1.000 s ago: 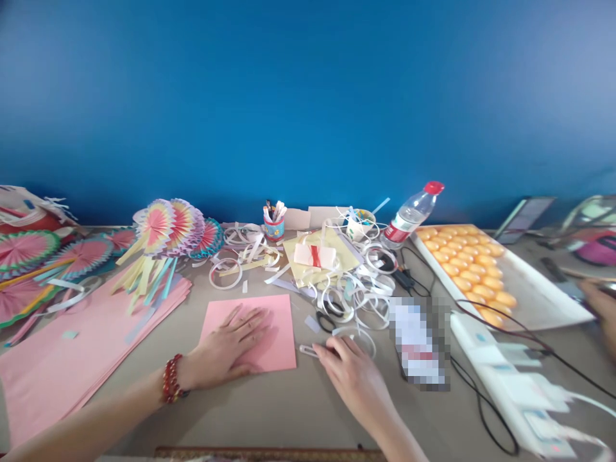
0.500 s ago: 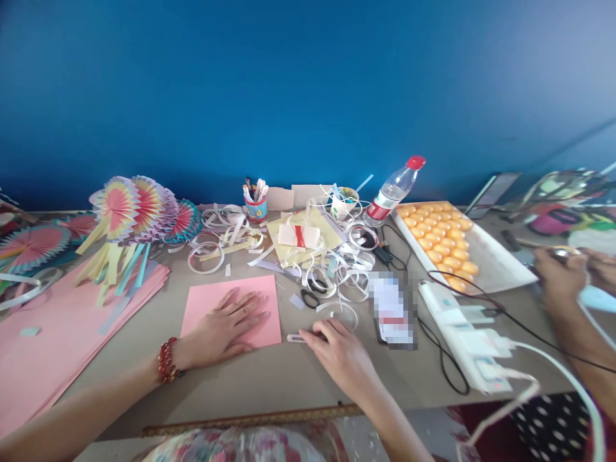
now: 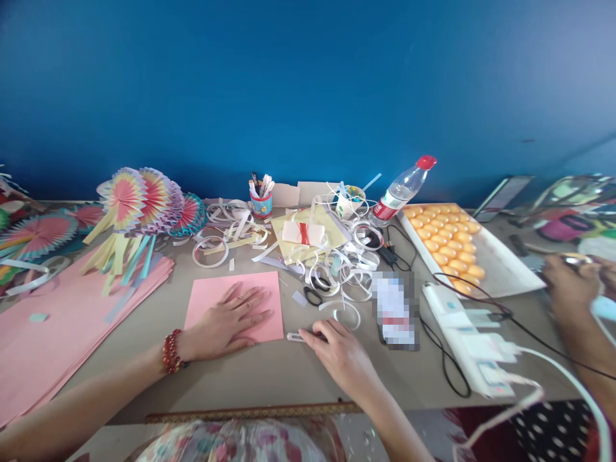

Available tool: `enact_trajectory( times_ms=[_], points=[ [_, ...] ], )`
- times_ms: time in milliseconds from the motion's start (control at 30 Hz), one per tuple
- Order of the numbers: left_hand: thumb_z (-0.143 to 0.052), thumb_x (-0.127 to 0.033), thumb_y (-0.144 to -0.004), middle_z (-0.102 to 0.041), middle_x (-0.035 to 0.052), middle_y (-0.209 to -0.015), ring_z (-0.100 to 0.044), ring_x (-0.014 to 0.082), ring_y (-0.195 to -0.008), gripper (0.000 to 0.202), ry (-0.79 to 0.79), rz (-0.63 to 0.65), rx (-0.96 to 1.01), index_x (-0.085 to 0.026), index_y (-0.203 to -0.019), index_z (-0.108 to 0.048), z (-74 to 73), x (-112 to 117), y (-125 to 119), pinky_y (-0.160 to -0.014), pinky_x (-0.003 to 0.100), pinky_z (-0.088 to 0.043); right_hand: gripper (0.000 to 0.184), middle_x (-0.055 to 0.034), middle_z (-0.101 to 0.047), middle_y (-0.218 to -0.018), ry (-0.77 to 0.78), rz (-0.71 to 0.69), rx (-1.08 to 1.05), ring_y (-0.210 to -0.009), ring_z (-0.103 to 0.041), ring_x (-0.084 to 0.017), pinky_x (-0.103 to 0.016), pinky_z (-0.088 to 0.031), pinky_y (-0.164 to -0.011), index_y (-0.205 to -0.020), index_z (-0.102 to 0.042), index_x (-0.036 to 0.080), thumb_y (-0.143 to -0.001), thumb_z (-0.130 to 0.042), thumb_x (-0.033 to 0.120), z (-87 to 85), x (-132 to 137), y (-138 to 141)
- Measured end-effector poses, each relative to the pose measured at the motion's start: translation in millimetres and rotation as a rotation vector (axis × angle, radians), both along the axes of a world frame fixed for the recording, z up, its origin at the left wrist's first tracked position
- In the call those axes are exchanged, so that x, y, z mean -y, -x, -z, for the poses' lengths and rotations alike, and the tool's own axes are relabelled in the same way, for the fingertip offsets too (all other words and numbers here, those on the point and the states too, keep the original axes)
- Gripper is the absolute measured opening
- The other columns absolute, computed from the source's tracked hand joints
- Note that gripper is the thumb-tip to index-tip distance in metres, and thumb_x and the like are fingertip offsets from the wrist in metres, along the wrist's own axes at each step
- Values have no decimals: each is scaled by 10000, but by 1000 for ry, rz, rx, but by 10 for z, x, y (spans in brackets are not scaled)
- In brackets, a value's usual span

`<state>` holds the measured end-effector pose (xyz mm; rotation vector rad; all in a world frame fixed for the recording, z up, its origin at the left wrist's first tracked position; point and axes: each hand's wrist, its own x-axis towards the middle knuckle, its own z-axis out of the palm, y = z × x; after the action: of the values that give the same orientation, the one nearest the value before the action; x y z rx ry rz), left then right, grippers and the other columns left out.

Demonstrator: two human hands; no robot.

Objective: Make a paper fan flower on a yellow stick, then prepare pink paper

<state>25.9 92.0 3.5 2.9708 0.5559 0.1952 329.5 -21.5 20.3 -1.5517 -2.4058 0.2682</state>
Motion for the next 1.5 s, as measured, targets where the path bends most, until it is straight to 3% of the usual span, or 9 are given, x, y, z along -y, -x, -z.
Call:
enact_trajectory(
  times_ms=[667,1167,1500],
  points=[
    [-385,-540,-982,-184,94,-1615,-177,306,-1484,606,25,-7,-46,-295,-1524,-269,-13,2,-13,-1181,585,-37,384,-55,-647,-873,-63,33,-2,-796,-620,-157,-244,-514,-741,-1204,-666,256,-1017,-338,188,26,153,106],
    [-352,-563,-982,-224,93,-1607,-213,291,-1473,605,-41,-12,-41,-297,-1521,-282,-4,6,-7,-1186,567,-12,366,-55,-627,-866,-121,15,48,-772,-607,-148,-226,-471,-717,-1209,-656,209,-985,-381,118,75,215,218],
    [-327,-572,-985,-204,95,-1610,-218,303,-1471,614,-9,-16,-53,-306,-1531,-245,2,4,-8,-1181,577,-16,374,-65,-625,-898,-67,9,66,-799,-606,-163,-242,-485,-739,-1249,-622,193,-974,-387,100,98,262,331]
  ],
)
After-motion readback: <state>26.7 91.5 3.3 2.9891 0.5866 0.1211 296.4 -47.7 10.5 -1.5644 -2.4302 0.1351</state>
